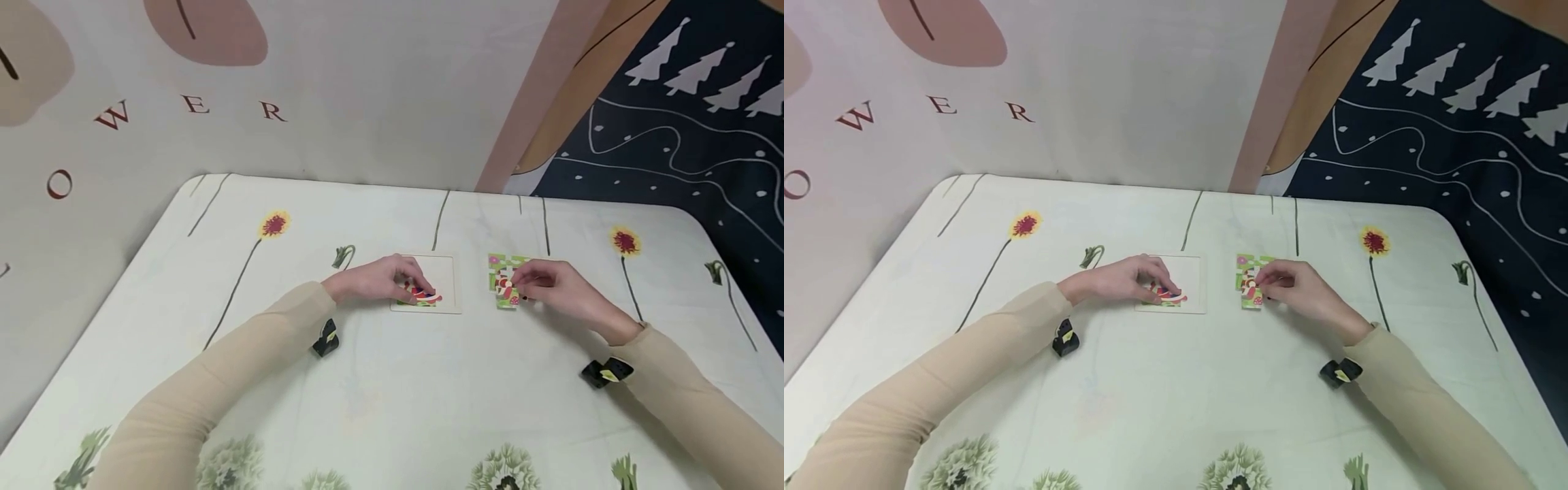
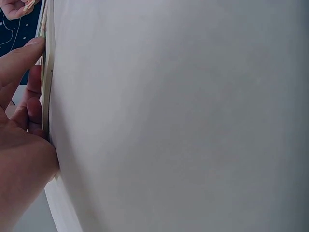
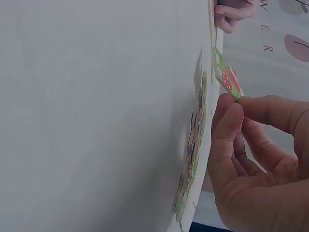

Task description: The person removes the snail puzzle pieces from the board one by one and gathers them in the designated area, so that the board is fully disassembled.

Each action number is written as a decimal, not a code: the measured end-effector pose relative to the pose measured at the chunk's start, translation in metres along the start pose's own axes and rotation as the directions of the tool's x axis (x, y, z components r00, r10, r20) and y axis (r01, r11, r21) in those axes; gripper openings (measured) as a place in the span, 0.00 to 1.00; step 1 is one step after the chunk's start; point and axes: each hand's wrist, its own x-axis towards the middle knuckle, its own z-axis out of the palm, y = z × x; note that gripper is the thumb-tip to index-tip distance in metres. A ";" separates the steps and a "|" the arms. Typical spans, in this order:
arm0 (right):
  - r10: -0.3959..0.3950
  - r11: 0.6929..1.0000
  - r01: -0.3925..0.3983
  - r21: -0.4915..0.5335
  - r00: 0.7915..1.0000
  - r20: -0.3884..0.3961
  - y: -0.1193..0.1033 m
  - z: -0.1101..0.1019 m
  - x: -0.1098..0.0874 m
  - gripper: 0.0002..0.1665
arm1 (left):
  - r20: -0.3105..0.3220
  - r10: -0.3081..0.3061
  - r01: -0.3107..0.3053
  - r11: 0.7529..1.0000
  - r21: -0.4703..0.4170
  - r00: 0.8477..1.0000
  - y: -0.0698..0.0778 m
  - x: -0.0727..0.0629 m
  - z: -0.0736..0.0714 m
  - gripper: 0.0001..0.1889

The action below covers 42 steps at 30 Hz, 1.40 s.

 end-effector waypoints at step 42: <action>0.144 0.986 -0.145 -0.085 0.989 -0.018 0.042 -0.032 -0.033 0.14 | -0.013 -0.004 0.004 1.000 0.001 1.000 -0.003 0.002 0.001 0.16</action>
